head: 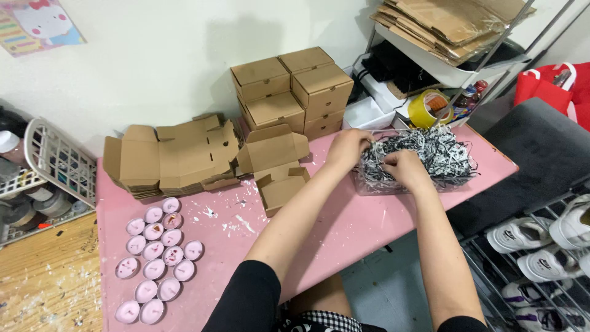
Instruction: The person is packing small pink candles into boxes with shredded paper and plastic sleeves.
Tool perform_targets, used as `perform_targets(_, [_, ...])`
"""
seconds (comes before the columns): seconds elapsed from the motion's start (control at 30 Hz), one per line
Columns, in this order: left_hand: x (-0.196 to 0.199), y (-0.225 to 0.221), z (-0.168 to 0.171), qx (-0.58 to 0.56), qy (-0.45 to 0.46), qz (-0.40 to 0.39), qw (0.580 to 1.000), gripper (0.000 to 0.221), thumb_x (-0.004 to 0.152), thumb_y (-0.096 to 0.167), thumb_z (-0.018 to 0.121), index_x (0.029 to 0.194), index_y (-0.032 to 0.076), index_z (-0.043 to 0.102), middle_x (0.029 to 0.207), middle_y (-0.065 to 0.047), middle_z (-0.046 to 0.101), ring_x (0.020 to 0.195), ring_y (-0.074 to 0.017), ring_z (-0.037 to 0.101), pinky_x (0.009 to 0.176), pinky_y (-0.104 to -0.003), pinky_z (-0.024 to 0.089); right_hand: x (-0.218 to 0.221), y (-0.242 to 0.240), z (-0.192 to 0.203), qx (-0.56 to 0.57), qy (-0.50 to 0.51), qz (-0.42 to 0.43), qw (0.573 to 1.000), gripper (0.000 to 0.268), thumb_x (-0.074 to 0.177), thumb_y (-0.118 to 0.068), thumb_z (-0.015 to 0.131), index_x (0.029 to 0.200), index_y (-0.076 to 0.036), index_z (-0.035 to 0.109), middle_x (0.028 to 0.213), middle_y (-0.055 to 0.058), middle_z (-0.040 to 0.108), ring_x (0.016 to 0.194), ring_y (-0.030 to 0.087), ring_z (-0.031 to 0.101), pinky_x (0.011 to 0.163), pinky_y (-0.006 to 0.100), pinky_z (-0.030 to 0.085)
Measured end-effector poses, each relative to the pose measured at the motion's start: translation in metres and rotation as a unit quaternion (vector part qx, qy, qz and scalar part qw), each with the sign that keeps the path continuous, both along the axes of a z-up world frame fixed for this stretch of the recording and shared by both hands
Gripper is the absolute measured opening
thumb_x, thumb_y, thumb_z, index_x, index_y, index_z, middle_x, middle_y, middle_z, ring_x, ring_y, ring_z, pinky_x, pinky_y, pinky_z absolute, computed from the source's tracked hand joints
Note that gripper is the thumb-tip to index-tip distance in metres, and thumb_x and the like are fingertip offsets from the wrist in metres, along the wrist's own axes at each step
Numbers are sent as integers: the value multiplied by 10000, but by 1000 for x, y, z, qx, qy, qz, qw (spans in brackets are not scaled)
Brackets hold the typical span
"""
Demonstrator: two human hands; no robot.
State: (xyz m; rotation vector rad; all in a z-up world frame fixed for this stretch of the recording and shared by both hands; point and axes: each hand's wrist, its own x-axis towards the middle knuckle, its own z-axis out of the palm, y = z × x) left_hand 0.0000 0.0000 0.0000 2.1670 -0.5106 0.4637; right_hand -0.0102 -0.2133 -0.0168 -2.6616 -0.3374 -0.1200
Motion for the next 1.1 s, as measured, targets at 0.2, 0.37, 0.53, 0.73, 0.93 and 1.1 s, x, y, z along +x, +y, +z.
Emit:
perform_targets(0.2, [-1, 59, 38, -200, 45, 6, 979, 202, 907, 22, 678, 1052, 107, 789, 965, -76, 807, 703, -151, 740, 682, -297, 592, 19, -11, -18, -14, 1, 32, 999, 231, 751, -90, 790, 980, -73, 815, 894, 168, 776, 809, 293, 764, 811, 383, 593])
perform_targets(0.37, [-23, 123, 73, -218, 35, 16, 975, 228, 932, -8, 661, 1094, 92, 786, 940, -63, 800, 711, -104, 663, 622, -264, 524, 14, -10, -1, -13, 10, 22, 1000, 270, 763, -86, 782, 1032, -70, 802, 934, 169, 782, 847, 296, 765, 829, 394, 594])
perform_targets(0.53, [-55, 187, 99, -216, -23, 23, 976, 237, 933, -43, 653, 1097, 72, 779, 953, -37, 789, 782, -55, 666, 664, -237, 531, -35, 22, 68, 37, -13, -6, 999, 383, 785, -190, 830, 1134, -49, 759, 1064, 184, 774, 993, 309, 742, 918, 404, 558])
perform_targets(0.73, [-101, 216, 117, -199, 7, 36, 979, 227, 936, -63, 636, 1096, 33, 765, 923, -34, 780, 805, -47, 672, 685, -219, 529, -64, 111, 93, 84, -174, 181, 964, 1027, 709, -285, 898, 1552, -45, 362, 1502, 257, 435, 1364, 409, 462, 1123, 507, 387])
perform_targets(0.93, [-125, 245, 111, -200, -27, 60, 978, 223, 926, -80, 640, 1092, 15, 754, 965, -32, 766, 826, -54, 694, 718, -220, 557, -29, 150, 37, -50, -27, 184, 981, 299, 964, -213, 733, 1213, -49, 716, 1118, 176, 777, 1048, 332, 748, 978, 443, 588])
perform_targets(1.1, [-135, 261, 103, -193, -30, 75, 978, 223, 935, -84, 645, 1099, 16, 758, 973, -43, 763, 849, -62, 687, 750, -224, 564, -45, 172, 69, 226, 56, 247, 941, 247, 1016, -176, 587, 1141, -6, 715, 865, 85, 773, 770, 167, 717, 729, 328, 598])
